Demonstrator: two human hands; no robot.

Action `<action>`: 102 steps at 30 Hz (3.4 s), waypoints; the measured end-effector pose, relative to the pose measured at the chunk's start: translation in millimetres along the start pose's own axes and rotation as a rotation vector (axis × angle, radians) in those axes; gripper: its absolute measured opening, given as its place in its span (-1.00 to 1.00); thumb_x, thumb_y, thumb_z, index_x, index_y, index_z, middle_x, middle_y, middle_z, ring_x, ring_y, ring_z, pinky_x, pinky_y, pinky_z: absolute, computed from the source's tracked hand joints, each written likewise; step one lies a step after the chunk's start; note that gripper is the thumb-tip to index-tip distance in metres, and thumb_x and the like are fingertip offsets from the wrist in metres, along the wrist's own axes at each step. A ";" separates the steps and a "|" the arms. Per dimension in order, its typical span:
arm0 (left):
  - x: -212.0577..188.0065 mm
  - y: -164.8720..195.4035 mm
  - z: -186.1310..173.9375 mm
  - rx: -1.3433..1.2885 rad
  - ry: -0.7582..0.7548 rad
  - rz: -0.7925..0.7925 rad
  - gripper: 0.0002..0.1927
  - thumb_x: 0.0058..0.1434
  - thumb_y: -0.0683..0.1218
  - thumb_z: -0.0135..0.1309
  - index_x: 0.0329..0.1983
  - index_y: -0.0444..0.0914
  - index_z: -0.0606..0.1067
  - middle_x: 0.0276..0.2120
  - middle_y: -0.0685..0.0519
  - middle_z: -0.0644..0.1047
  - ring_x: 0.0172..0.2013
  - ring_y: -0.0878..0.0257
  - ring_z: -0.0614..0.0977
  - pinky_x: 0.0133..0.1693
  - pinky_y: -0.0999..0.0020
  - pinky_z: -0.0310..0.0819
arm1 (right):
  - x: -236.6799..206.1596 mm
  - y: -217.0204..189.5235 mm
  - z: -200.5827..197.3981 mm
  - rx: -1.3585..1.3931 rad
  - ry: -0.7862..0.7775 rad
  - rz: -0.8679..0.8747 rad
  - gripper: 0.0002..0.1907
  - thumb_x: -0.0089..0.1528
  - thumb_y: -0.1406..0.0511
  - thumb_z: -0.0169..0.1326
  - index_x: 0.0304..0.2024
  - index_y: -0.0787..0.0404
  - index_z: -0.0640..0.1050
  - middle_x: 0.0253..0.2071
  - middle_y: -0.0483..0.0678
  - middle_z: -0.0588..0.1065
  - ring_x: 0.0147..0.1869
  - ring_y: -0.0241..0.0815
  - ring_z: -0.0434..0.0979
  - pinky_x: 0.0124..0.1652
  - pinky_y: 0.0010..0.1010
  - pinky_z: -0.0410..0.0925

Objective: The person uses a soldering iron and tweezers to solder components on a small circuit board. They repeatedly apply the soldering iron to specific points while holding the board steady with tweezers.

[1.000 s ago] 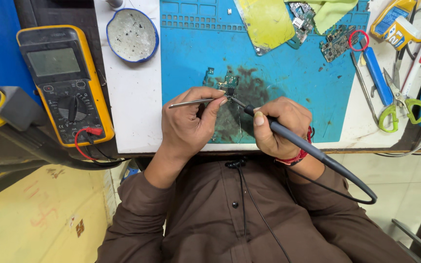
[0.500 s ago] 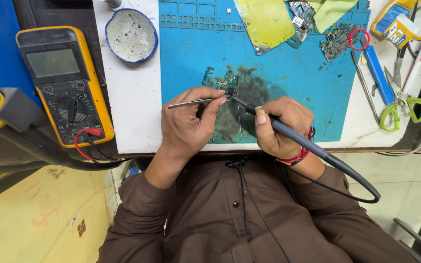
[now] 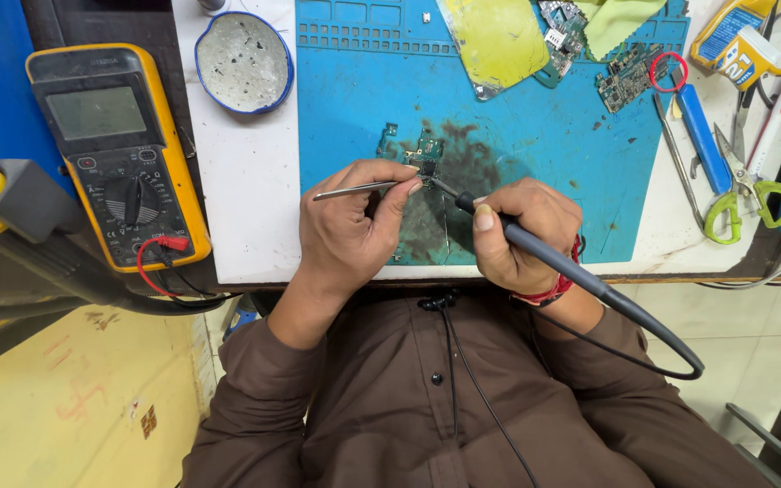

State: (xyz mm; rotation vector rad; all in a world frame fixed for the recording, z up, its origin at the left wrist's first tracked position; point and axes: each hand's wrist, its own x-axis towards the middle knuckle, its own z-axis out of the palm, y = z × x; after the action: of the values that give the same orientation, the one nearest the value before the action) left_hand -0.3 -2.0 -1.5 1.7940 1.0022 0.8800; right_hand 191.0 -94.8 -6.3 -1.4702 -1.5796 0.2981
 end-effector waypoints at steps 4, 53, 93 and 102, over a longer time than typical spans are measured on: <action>0.4 -0.2 -0.2 -0.002 0.004 0.005 -0.89 0.33 -0.18 0.28 -0.14 -0.26 0.58 -0.34 0.04 0.65 -0.47 0.35 0.62 -0.39 0.47 0.46 | 0.9 0.0 0.2 -0.011 -0.001 -0.009 -0.90 0.35 0.40 0.10 -0.26 0.28 0.45 -0.38 0.02 0.55 -0.41 -0.09 0.52 -0.41 -0.39 0.35; 0.8 0.8 -0.9 -0.007 -0.004 -0.003 -0.90 0.33 -0.18 0.27 -0.15 -0.26 0.58 -0.34 0.03 0.66 -0.48 0.33 0.63 -0.40 0.46 0.47 | -0.9 0.9 -0.1 -0.026 -0.004 -0.010 -0.91 0.34 0.41 0.11 -0.27 0.28 0.46 -0.40 0.00 0.54 -0.44 -0.09 0.49 -0.41 -0.36 0.32; -22.1 -4.7 -4.1 -0.157 0.191 0.033 -0.82 0.39 -0.18 0.27 -0.01 -0.31 0.55 -0.09 -0.01 0.65 -0.20 0.34 0.64 -0.13 0.49 0.52 | 16.4 -12.3 10.7 -0.052 0.038 0.086 -0.43 0.40 0.15 0.23 0.26 0.30 0.27 -0.04 0.09 0.46 -0.07 -0.02 0.51 -0.10 -0.32 0.39; -28.3 6.2 -1.2 0.023 0.082 0.149 -0.84 0.27 -0.23 0.30 -0.11 -0.29 0.59 -0.11 -0.07 0.68 -0.30 0.19 0.73 -0.26 0.40 0.52 | -22.4 -7.3 -5.9 -0.130 0.005 0.078 -0.80 0.36 0.33 0.20 -0.03 0.33 0.53 -0.31 0.08 0.53 -0.30 -0.03 0.56 -0.28 -0.33 0.38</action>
State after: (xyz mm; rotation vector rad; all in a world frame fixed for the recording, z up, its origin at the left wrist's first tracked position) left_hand -11.6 -28.7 0.1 1.8838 0.9425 1.0442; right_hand 187.4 -118.8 -8.0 -1.6339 -1.5648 0.2399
